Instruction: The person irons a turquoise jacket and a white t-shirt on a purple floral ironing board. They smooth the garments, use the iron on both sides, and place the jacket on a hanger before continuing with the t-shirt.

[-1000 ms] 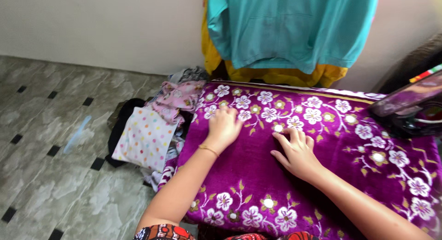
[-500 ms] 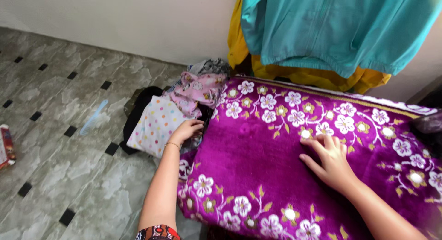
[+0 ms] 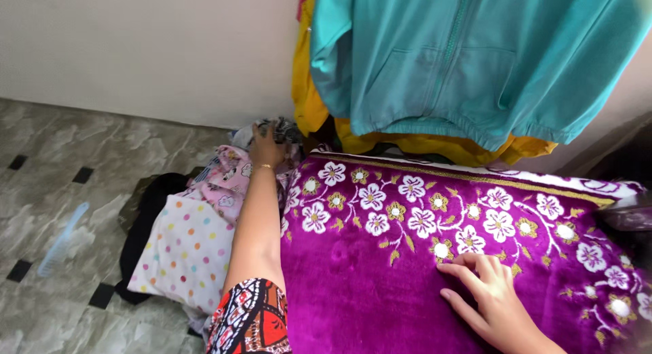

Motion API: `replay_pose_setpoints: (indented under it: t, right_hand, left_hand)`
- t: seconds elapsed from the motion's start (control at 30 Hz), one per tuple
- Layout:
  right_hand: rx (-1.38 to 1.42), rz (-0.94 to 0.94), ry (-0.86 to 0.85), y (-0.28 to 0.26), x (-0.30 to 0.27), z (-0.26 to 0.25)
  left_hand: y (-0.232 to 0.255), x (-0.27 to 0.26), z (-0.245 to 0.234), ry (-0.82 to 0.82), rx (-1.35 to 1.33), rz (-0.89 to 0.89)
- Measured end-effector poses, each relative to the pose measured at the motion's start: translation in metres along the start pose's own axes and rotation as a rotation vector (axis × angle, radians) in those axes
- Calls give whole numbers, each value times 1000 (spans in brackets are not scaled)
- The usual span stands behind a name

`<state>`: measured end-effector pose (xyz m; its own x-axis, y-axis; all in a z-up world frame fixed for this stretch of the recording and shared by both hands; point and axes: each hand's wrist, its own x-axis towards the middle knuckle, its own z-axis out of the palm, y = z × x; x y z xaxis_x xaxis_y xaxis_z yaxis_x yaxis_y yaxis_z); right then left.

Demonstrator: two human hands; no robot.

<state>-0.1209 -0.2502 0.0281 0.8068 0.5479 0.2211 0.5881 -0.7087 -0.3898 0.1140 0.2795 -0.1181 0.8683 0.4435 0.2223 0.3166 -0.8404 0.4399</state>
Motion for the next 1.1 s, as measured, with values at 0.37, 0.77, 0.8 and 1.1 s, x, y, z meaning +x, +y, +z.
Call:
replay_pose_setpoints:
  t: [0.37,0.77,0.8,1.1]
  right_hand:
    - [-8,-2,-21,0,0,-1]
    - [-48,-43,21,-1,-4,0]
    - [-44,-51,31,-1,-4,0]
    - [-38,-109,69,3,-10,3]
  left_hand:
    - [-71,-30,51,-620,67,18]
    - [-141,-170,-19,-774,168,-60]
    - [-146,-185,-20,-830,187,-87]
    - [-140,-262,-50,-755,160,-177]
